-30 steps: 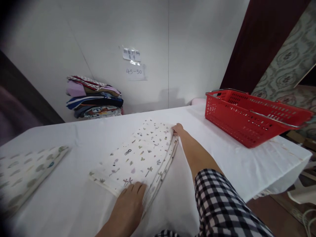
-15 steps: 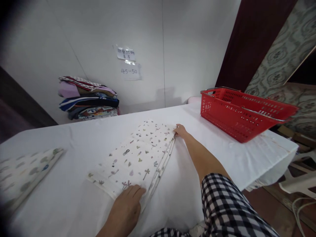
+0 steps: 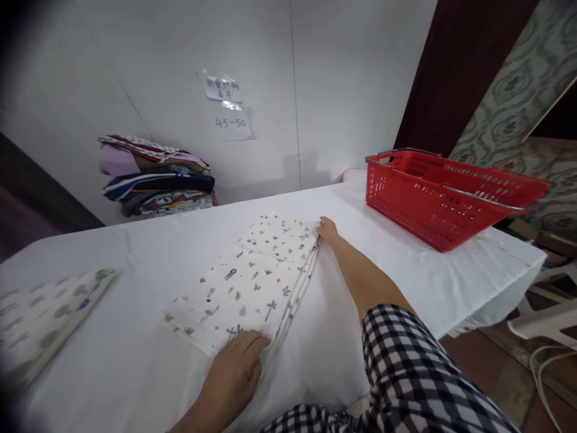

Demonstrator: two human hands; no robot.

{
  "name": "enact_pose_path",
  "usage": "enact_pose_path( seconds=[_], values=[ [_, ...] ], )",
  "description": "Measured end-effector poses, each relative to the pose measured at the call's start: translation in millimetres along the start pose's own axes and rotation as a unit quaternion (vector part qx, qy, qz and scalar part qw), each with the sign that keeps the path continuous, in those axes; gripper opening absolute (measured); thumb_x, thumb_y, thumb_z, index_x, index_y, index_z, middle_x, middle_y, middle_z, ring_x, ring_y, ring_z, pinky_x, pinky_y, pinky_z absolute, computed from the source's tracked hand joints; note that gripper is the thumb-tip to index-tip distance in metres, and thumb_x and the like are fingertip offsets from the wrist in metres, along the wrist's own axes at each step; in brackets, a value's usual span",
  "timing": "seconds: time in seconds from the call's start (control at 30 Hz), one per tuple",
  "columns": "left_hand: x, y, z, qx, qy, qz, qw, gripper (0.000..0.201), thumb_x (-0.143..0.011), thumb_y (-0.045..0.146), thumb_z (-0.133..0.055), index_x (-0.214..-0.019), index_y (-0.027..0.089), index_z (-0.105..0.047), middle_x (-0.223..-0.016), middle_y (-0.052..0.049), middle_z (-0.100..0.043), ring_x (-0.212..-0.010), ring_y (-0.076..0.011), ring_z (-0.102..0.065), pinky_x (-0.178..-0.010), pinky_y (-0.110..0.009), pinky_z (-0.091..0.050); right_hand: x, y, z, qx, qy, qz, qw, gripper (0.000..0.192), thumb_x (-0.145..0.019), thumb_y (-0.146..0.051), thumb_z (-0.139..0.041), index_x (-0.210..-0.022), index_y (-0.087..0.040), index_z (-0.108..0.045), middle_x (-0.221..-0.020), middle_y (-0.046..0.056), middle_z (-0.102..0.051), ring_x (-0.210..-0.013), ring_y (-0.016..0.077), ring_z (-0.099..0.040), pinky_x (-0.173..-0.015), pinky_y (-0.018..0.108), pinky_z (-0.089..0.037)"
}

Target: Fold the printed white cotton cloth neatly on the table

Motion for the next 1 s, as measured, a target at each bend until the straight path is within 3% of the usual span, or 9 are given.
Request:
enact_pose_path(
  seconds=[0.17,0.33,0.47,0.57,0.7,0.8,0.9,1.0],
  values=[
    [-0.6,-2.3,4.6,-0.009,0.010,0.025,1.000,0.031,-0.076,0.007,-0.045,-0.099,0.022,-0.059,-0.094,-0.007,-0.063,-0.087,-0.0245,-0.058,-0.078,-0.045,-0.051,3.8,5.3,0.1,-0.012,0.005,0.011,1.000,0.068,-0.074,-0.014,-0.059,-0.139,-0.019,-0.041,-0.123,0.011,-0.057,-0.089,0.0177,-0.062,-0.071,0.026,-0.055],
    [-1.5,0.4,8.9,-0.012,0.019,0.037,0.999,0.025,-0.081,0.018,-0.049,-0.104,0.021,-0.059,-0.100,-0.007,-0.063,-0.091,-0.0246,-0.058,-0.083,-0.046,-0.050,17.0,13.0,3.1,-0.032,0.008,0.000,0.999,0.067,-0.078,-0.017,-0.058,-0.141,-0.018,-0.035,-0.116,0.011,-0.060,-0.078,0.0138,-0.064,-0.061,0.022,-0.055],
    [4.7,7.3,10.1,-0.022,0.025,0.018,0.999,0.049,-0.071,0.033,-0.067,-0.118,0.021,-0.055,-0.115,-0.008,-0.061,-0.103,-0.0296,-0.056,-0.090,-0.049,-0.048,21.6,16.0,11.3,-0.016,0.019,0.000,1.000,0.065,-0.078,-0.019,-0.059,-0.140,-0.018,-0.037,-0.118,0.011,-0.060,-0.084,0.0152,-0.064,-0.063,0.022,-0.055],
    [10.8,8.7,8.3,-0.039,0.026,0.009,0.999,0.051,-0.072,0.027,-0.066,-0.121,0.022,-0.055,-0.118,-0.008,-0.061,-0.105,-0.0284,-0.056,-0.090,-0.047,-0.048,19.0,8.8,19.2,0.019,0.026,0.017,0.999,0.063,-0.078,-0.021,-0.059,-0.138,-0.019,-0.041,-0.130,0.012,-0.053,-0.100,0.0198,-0.061,-0.075,0.027,-0.054],
    [12.2,6.6,1.2,-0.075,-0.001,0.020,0.997,0.050,-0.073,0.006,-0.049,-0.120,0.019,-0.057,-0.117,-0.009,-0.063,-0.103,-0.0259,-0.058,-0.088,-0.044,-0.049,13.5,-11.4,19.6,0.075,0.009,0.063,0.995,0.057,-0.080,-0.022,-0.059,-0.135,-0.017,-0.045,-0.136,0.011,-0.050,-0.121,0.0223,-0.050,-0.099,0.031,-0.042],
    [12.3,4.1,-1.7,-0.102,-0.029,0.028,0.994,0.054,-0.070,-0.002,-0.042,-0.116,0.017,-0.061,-0.112,-0.010,-0.065,-0.100,-0.0257,-0.059,-0.087,-0.043,-0.049,10.5,-21.0,13.6,0.122,-0.013,0.073,0.990,0.057,-0.078,-0.021,-0.061,-0.133,-0.016,-0.047,-0.136,0.011,-0.050,-0.125,0.0236,-0.046,-0.102,0.032,-0.038],
    [23.4,-7.4,8.0,-0.105,-0.030,0.017,0.994,0.051,-0.072,-0.003,-0.039,-0.110,0.019,-0.064,-0.106,-0.008,-0.068,-0.096,-0.0243,-0.060,-0.085,-0.041,-0.049,14.3,-23.0,8.9,0.170,-0.040,0.065,0.982,0.057,-0.072,-0.017,-0.065,-0.128,-0.016,-0.053,-0.129,0.010,-0.056,-0.118,0.0243,-0.052,-0.096,0.031,-0.042],
    [52.8,-42.4,32.1,-0.098,0.004,0.022,0.995,0.046,-0.075,0.001,-0.040,-0.106,0.024,-0.066,-0.104,-0.005,-0.069,-0.096,-0.0233,-0.061,-0.087,-0.040,-0.047,34.9,-16.5,6.7,0.210,-0.085,0.056,0.973,0.048,-0.066,-0.014,-0.066,-0.114,-0.015,-0.062,-0.108,0.009,-0.067,-0.097,0.0232,-0.062,-0.081,0.027,-0.047]
  ],
)
Point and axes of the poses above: each hand's wrist, its own x-axis away from the middle knuckle, its own z-axis out of the back of the hand, y = z × x, the point moved 9 cm from there along -x, towards the middle knuckle
